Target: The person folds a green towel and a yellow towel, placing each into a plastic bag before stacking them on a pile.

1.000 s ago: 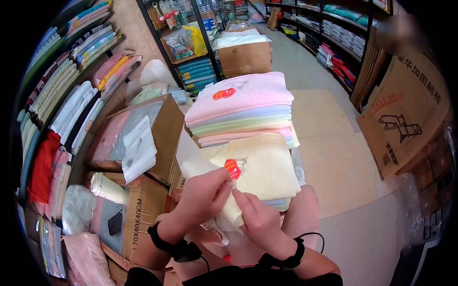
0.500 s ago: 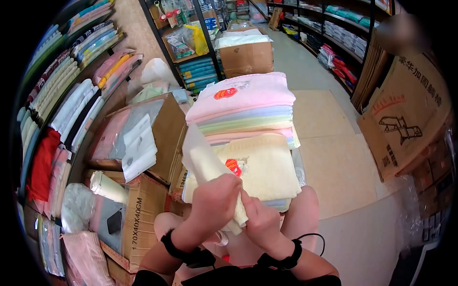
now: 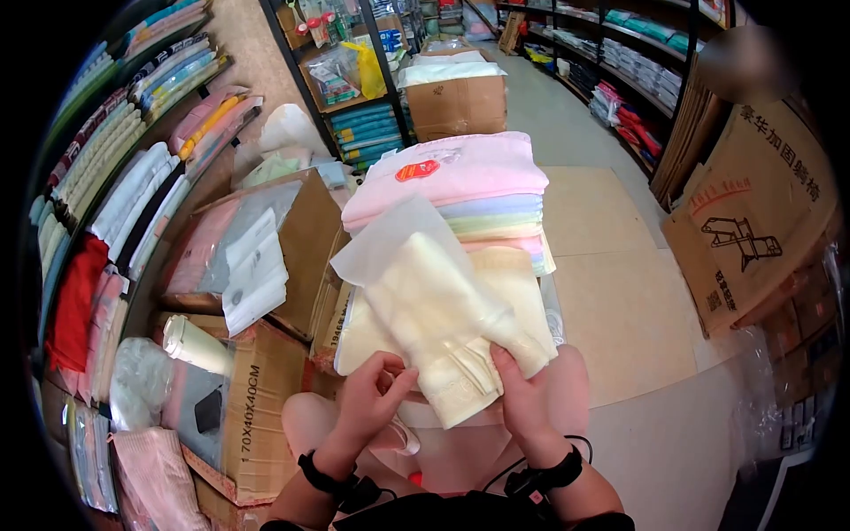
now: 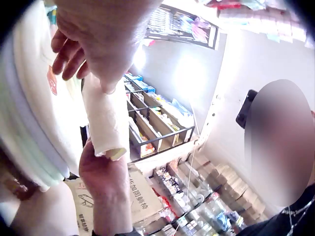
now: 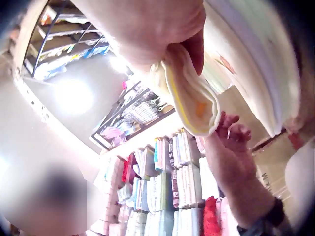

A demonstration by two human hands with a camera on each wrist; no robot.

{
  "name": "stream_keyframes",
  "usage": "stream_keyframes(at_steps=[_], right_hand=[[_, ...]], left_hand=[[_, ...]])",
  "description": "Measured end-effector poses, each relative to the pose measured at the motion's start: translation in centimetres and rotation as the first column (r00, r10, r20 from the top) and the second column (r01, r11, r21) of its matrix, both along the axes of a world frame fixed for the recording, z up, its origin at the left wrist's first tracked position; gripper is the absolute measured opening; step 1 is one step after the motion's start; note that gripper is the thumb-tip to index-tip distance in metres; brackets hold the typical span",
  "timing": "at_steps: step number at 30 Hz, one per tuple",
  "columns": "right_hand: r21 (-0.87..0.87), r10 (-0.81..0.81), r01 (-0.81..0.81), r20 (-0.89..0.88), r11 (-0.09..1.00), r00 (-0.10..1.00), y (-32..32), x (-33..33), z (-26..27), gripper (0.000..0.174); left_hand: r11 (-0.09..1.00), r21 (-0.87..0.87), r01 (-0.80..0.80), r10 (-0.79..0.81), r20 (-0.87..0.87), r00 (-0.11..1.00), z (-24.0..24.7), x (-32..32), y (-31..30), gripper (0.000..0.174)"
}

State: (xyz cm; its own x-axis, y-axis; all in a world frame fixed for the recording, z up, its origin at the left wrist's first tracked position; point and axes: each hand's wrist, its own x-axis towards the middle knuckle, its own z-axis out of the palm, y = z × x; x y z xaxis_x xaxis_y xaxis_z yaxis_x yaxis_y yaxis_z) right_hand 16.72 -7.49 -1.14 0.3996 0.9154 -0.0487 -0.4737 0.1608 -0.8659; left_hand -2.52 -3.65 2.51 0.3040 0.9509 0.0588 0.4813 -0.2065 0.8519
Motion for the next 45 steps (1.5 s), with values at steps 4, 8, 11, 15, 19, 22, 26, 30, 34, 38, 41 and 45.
stream_keyframes(at_steps=[4,8,11,15,19,22,26,30,34,38,41,45], right_hand=[[-0.007,0.073,-0.076,-0.203,0.997,0.976,0.1,-0.3,0.6,0.042],[-0.048,0.242,-0.259,-0.225,0.965,0.944,-0.5,-0.8,1.7,0.045],[-0.079,0.207,-0.235,-0.269,0.969,0.941,-0.2,-0.9,1.3,0.046],[-0.034,0.143,-0.156,-0.253,0.987,0.957,-0.1,-0.9,1.5,0.043],[-0.043,0.129,-0.136,-0.128,0.99,0.983,-0.3,-1.1,1.8,0.038],[-0.065,0.128,-0.126,0.026,0.99,0.991,-0.6,-1.3,1.7,0.04],[0.041,0.15,-0.177,0.37,0.983,0.917,-1.1,-2.4,1.6,0.053],[0.12,0.049,-0.16,0.629,0.98,0.776,-1.3,-2.4,0.8,0.057],[0.14,-0.015,-0.123,0.717,0.983,0.697,-1.2,-2.2,0.4,0.054],[0.032,0.041,-0.121,0.83,0.992,0.556,-0.9,-1.8,-1.0,0.045],[0.004,0.129,-0.189,0.717,0.982,0.685,-1.1,-1.8,-0.8,0.039],[-0.013,0.084,-0.084,0.039,0.996,0.996,0.0,-1.7,-0.1,0.034]], left_hand=[[0.962,-0.221,0.162,-0.041,0.47,0.882,-1.7,0.3,0.5,0.018],[0.971,-0.176,0.161,-0.052,0.501,0.864,-1.5,0.6,0.2,0.014],[0.978,-0.093,0.187,-0.138,0.386,0.912,-1.4,1.1,-0.6,0.012],[0.961,-0.048,0.273,-0.25,0.278,0.928,-2.6,2.4,-3.1,0.011],[0.939,-0.03,0.343,-0.33,0.198,0.923,-0.9,1.1,-2.5,0.01],[0.96,0.031,0.279,-0.28,0.062,0.958,3.3,0.9,-1.5,0.008],[0.849,0.507,0.145,-0.098,-0.118,0.988,5.7,2.7,1.9,0.01],[0.69,0.614,0.382,-0.081,-0.459,0.885,5.7,3.3,3.4,0.016],[0.675,0.594,0.437,-0.156,-0.464,0.872,5.2,3.7,3.7,0.017],[0.519,0.63,0.578,-0.31,-0.491,0.814,5.5,5.0,0.7,0.015],[0.486,0.686,0.541,-0.362,-0.406,0.839,4.0,5.5,-0.3,0.014],[0.719,0.667,0.196,-0.081,-0.2,0.976,2.7,3.5,-0.7,0.02]])
